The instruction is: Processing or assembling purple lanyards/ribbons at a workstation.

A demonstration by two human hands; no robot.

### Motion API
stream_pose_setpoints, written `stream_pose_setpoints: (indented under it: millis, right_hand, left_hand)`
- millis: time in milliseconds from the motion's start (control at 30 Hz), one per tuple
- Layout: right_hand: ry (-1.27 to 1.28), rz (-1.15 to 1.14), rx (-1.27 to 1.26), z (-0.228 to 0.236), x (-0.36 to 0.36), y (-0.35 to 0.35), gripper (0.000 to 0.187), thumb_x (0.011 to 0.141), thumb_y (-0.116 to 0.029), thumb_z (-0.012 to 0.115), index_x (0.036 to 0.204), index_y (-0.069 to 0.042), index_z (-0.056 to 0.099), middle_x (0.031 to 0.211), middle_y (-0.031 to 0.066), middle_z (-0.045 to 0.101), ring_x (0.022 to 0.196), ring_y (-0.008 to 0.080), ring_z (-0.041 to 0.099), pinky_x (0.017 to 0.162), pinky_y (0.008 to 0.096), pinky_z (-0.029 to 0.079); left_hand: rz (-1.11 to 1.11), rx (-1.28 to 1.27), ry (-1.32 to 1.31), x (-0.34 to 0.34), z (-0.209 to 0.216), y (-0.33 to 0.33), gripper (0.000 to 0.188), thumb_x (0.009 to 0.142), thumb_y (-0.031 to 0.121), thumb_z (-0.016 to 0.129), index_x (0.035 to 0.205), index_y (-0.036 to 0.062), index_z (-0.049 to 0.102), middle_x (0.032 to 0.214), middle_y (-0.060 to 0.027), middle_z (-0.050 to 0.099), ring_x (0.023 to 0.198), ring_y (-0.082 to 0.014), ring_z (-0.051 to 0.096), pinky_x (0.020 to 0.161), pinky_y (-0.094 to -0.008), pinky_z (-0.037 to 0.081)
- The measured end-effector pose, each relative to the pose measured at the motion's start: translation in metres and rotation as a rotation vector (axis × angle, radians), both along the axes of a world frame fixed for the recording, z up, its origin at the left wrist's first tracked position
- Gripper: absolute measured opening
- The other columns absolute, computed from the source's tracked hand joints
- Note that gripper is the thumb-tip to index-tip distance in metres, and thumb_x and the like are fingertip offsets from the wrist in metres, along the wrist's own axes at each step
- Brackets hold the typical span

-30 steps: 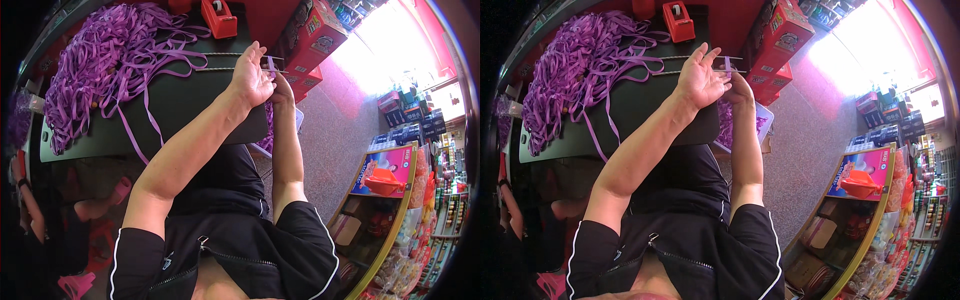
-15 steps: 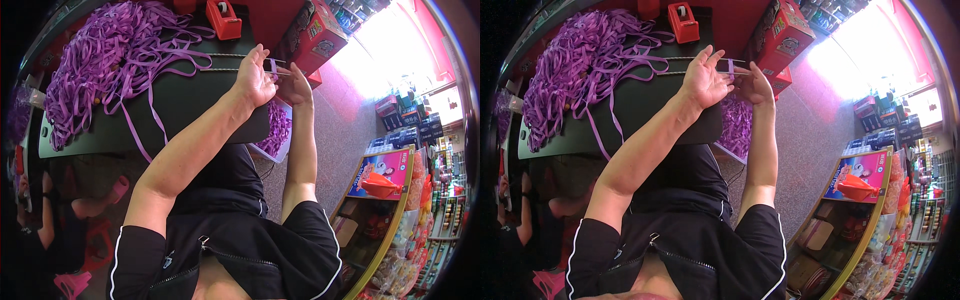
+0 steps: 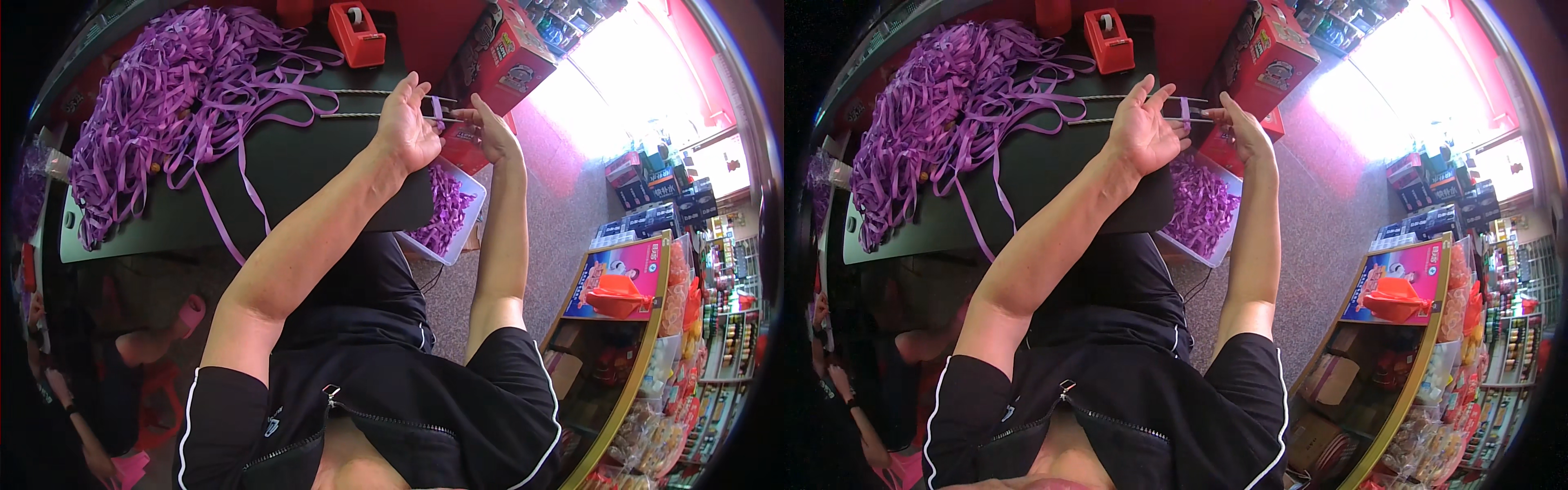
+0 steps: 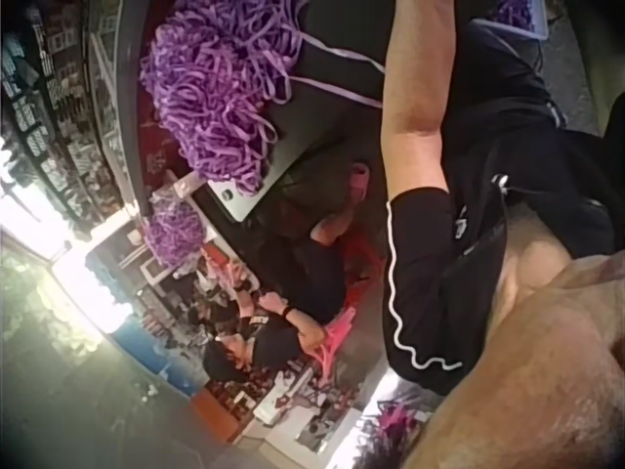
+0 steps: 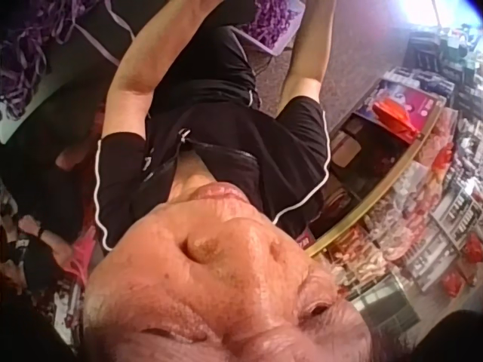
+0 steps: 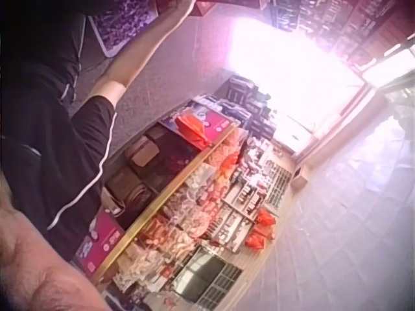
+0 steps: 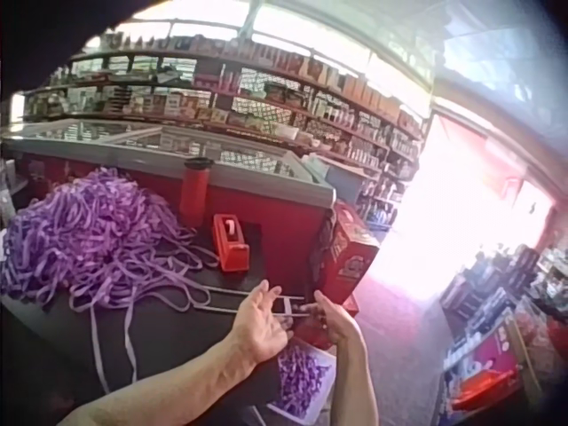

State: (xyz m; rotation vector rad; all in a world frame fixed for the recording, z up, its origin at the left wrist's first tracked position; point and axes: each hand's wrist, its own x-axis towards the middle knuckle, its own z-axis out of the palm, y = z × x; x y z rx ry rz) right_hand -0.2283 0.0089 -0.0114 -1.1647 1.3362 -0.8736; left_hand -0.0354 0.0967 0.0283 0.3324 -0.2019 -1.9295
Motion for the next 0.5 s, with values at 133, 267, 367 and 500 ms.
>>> stream_pose_setpoints:
  millis: [133, 267, 367, 500]
  right_hand:
    - [-0.029, 0.002, 0.047, 0.005, 0.011, 0.008, 0.037, 0.083, -0.045, 0.066, 0.083, -0.010, 0.073, 0.073, -0.0040, 0.062, 0.060, 0.0051, 0.045, 0.054, 0.0212, 0.030]
    - [-0.123, 0.008, -0.004, 0.002, 0.004, 0.007, 0.023, 0.079, -0.033, 0.073, 0.084, -0.010, 0.072, 0.075, -0.0043, 0.063, 0.061, 0.0044, 0.047, 0.053, 0.0212, 0.031]
    - [-0.176, 0.035, 0.006, 0.003, 0.004, 0.004, 0.019, 0.078, -0.029, 0.073, 0.084, -0.010, 0.070, 0.077, -0.0042, 0.063, 0.061, 0.0048, 0.048, 0.053, 0.0220, 0.032]
    - [-0.283, 0.047, 0.035, 0.000, 0.003, -0.002, 0.017, 0.080, -0.028, 0.072, 0.084, -0.012, 0.069, 0.077, -0.0041, 0.063, 0.062, 0.0054, 0.049, 0.054, 0.0233, 0.033]
  left_hand:
    - [-0.006, -0.029, 0.021, 0.004, -0.005, -0.001, 0.075, 0.091, 0.054, 0.044, 0.149, 0.0177, 0.015, 0.148, -0.0336, -0.012, 0.141, -0.0378, -0.017, 0.110, -0.0498, -0.016]
    - [0.001, -0.004, -0.031, 0.000, -0.001, -0.001, 0.076, 0.090, 0.056, 0.043, 0.149, 0.0182, 0.014, 0.149, -0.0326, -0.012, 0.141, -0.0377, -0.017, 0.109, -0.0499, -0.016]
    - [-0.002, -0.005, -0.040, 0.001, -0.001, 0.000, 0.077, 0.090, 0.058, 0.043, 0.149, 0.0187, 0.013, 0.149, -0.0322, -0.013, 0.141, -0.0376, -0.017, 0.109, -0.0498, -0.016]
    - [-0.007, -0.019, -0.031, 0.002, -0.002, 0.000, 0.078, 0.089, 0.059, 0.043, 0.149, 0.0188, 0.013, 0.149, -0.0325, -0.014, 0.140, -0.0376, -0.018, 0.109, -0.0494, -0.016]
